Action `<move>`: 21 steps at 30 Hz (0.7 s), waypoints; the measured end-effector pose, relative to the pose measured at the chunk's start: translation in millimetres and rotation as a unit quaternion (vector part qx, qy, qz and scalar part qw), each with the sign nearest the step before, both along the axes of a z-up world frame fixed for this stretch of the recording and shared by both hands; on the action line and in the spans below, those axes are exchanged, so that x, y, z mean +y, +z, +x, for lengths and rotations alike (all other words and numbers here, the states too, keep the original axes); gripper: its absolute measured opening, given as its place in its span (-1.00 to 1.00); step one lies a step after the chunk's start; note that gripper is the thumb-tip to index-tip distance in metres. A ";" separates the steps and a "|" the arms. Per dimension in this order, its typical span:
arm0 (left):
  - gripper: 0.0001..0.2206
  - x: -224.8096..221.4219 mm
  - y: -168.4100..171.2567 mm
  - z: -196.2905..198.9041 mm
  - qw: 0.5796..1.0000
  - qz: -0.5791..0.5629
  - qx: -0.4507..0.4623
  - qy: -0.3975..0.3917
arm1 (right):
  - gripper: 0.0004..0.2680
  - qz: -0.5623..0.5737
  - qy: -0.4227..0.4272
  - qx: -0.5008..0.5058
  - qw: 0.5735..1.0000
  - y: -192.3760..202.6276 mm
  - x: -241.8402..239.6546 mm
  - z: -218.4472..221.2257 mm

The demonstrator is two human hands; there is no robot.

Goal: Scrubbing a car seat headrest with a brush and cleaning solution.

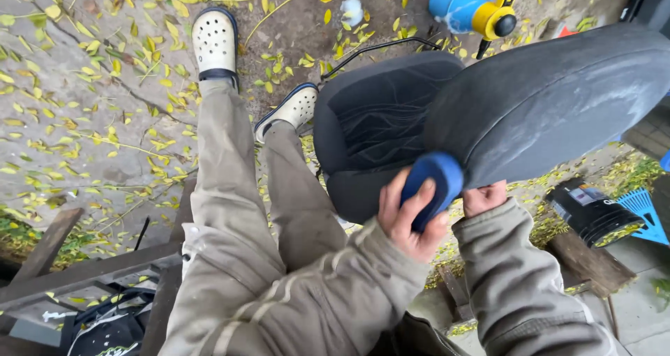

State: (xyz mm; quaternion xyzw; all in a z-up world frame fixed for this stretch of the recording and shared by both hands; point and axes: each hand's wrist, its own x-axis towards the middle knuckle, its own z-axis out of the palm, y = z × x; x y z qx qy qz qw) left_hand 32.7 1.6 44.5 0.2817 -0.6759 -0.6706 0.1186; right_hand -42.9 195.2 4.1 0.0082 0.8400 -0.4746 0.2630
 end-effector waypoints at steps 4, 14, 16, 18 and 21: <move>-0.66 -74.2 8.9 -112.8 0.990 -0.101 0.073 -0.065 | -0.71 -0.017 -0.051 -0.037 0.998 -6.6 11.5 25.9; -0.58 -28.8 -14.7 -57.4 0.997 0.016 0.019 0.073 | -0.74 -0.034 -0.053 -0.017 0.998 -11.8 25.9 20.8; -0.57 -72.9 -5.6 -91.7 0.999 0.003 0.016 -0.034 | -0.71 -0.009 -0.072 -0.011 0.997 -16.7 42.0 33.7; -0.54 -116.6 13.9 -141.1 0.991 -0.010 0.025 -0.133 | -0.67 0.014 -0.083 0.008 0.996 -35.9 74.1 26.9; -0.50 -13.2 -42.4 -6.8 0.999 0.012 0.008 -0.032 | -0.61 -0.021 -0.018 0.033 0.999 -2.1 -4.9 -1.2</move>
